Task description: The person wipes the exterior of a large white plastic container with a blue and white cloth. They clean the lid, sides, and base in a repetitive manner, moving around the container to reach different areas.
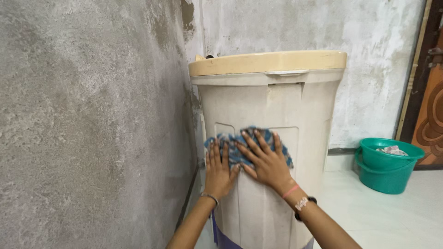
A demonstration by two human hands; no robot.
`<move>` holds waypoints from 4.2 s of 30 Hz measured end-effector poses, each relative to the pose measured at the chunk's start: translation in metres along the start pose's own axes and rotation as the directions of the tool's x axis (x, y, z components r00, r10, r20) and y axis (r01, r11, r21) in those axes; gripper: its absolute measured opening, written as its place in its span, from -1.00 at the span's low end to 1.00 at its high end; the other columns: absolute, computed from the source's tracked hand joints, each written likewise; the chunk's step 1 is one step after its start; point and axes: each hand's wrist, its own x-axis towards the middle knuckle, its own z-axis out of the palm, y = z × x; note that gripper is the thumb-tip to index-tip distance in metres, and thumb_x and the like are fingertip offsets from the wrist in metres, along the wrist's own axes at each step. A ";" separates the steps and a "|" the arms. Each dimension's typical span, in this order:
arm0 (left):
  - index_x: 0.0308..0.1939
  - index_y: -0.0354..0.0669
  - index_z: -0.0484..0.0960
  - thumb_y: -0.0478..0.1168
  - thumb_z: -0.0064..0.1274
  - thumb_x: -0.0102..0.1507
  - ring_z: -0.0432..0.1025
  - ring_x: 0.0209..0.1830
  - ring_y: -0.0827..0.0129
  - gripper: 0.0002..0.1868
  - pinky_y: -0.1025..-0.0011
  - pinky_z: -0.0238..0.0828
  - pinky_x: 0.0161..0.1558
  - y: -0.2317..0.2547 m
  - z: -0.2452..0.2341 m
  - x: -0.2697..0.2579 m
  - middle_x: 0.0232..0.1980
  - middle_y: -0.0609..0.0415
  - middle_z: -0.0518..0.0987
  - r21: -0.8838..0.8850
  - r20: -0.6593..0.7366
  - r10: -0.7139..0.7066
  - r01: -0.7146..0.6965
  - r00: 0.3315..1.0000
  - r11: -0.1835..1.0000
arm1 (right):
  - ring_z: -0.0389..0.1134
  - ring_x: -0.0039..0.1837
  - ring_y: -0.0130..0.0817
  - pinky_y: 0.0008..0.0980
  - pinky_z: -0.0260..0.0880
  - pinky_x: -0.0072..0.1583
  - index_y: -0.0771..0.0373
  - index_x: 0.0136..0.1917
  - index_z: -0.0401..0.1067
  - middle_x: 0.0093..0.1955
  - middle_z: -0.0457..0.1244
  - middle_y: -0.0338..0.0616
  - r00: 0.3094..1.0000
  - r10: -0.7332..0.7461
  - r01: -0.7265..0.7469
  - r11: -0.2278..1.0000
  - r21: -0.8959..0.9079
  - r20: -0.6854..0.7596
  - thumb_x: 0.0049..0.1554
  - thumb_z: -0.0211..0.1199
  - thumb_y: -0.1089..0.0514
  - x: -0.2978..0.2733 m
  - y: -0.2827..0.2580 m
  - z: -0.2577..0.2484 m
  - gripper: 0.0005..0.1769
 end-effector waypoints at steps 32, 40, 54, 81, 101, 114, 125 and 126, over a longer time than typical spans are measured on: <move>0.62 -0.19 -0.27 0.28 -0.23 0.37 -0.50 0.68 -0.04 -0.03 -0.03 -0.58 0.56 0.036 -0.097 0.105 0.68 -0.24 -0.37 -0.027 -0.206 0.072 -0.080 0.976 0.996 | -0.24 0.71 -0.21 0.05 -0.46 0.62 -0.06 0.64 0.09 0.71 -0.14 -0.17 0.998 -0.020 0.021 1.000 0.018 -0.067 0.25 0.04 -0.26 0.091 0.063 -0.063 -0.25; 0.62 -0.10 -0.14 0.32 -0.18 0.33 -0.45 0.68 0.05 -0.04 -0.10 -0.57 0.55 0.083 -0.096 0.090 0.69 0.00 -0.27 0.076 -0.266 0.291 -0.281 0.919 0.957 | -0.21 0.69 -0.09 0.12 -0.41 0.61 -0.02 0.59 0.12 0.67 -0.10 0.03 0.990 0.061 -0.042 0.988 0.146 -0.129 0.15 0.13 -0.28 0.042 0.109 -0.057 -0.18; 0.62 -0.08 0.00 0.27 -0.12 0.29 -0.39 0.69 0.02 -0.07 -0.15 -0.58 0.56 0.102 -0.093 0.099 0.70 0.04 -0.19 0.098 -0.287 0.379 -0.366 0.880 0.925 | -0.16 0.69 -0.06 0.12 -0.35 0.64 0.00 0.55 0.19 0.61 -0.02 0.03 0.978 0.097 -0.053 0.971 0.233 -0.182 0.20 0.12 -0.21 0.011 0.127 -0.028 -0.29; 0.61 -0.04 0.02 0.38 -0.44 0.39 -0.30 0.66 0.01 -0.14 -0.16 -0.49 0.52 0.246 -0.129 0.199 0.69 0.01 -0.19 0.696 -0.119 0.445 -0.245 0.888 0.675 | -0.35 0.77 0.12 -0.04 -0.27 0.69 0.15 0.72 -0.25 0.78 -0.38 0.15 0.792 0.577 -0.347 0.694 0.631 -0.199 0.36 -0.12 0.18 0.043 0.232 0.007 -0.27; 0.62 -0.13 -0.03 0.40 -0.40 0.37 -0.24 0.69 0.11 -0.07 -0.03 -0.34 0.59 0.081 -0.177 0.187 0.70 0.06 -0.11 0.280 -0.326 0.419 -0.337 0.847 0.899 | -0.34 0.71 -0.04 0.22 -0.54 0.58 0.10 0.65 -0.03 0.71 -0.23 -0.01 0.977 0.153 -0.126 0.977 0.173 -0.149 0.25 -0.02 -0.26 0.134 0.126 -0.091 -0.17; 0.66 -0.17 -0.32 0.50 -0.59 0.37 -0.51 0.75 0.01 0.04 -0.08 -0.62 0.65 0.052 -0.138 0.166 0.75 -0.08 -0.31 -0.115 -0.374 0.321 -0.387 0.870 0.915 | -0.41 0.68 0.21 0.38 -0.60 0.52 0.02 0.66 0.01 0.72 -0.25 0.02 0.968 0.141 -0.143 0.990 0.003 -0.209 0.21 0.07 -0.25 0.149 0.080 -0.075 -0.16; 0.65 -0.27 -0.33 0.43 -0.55 0.39 -0.50 0.70 -0.19 0.02 -0.14 -0.52 0.59 0.006 -0.125 0.164 0.71 -0.24 -0.39 -0.197 -0.330 0.124 -0.197 0.936 0.960 | -0.38 0.71 0.12 0.35 -0.60 0.55 -0.09 0.65 0.07 0.73 -0.20 -0.11 0.989 0.011 -0.032 0.990 -0.140 -0.144 0.15 0.11 -0.18 0.181 0.046 -0.061 -0.17; 0.65 -0.26 -0.31 0.40 -0.54 0.41 -0.49 0.71 -0.22 -0.01 -0.14 -0.51 0.60 0.011 -0.125 0.165 0.72 -0.23 -0.37 -0.183 -0.348 0.130 -0.203 0.928 0.962 | -0.37 0.70 0.14 0.37 -0.61 0.54 -0.09 0.64 0.09 0.73 -0.19 -0.11 0.983 0.032 -0.046 0.996 -0.078 -0.182 0.15 0.11 -0.16 0.179 0.047 -0.062 -0.18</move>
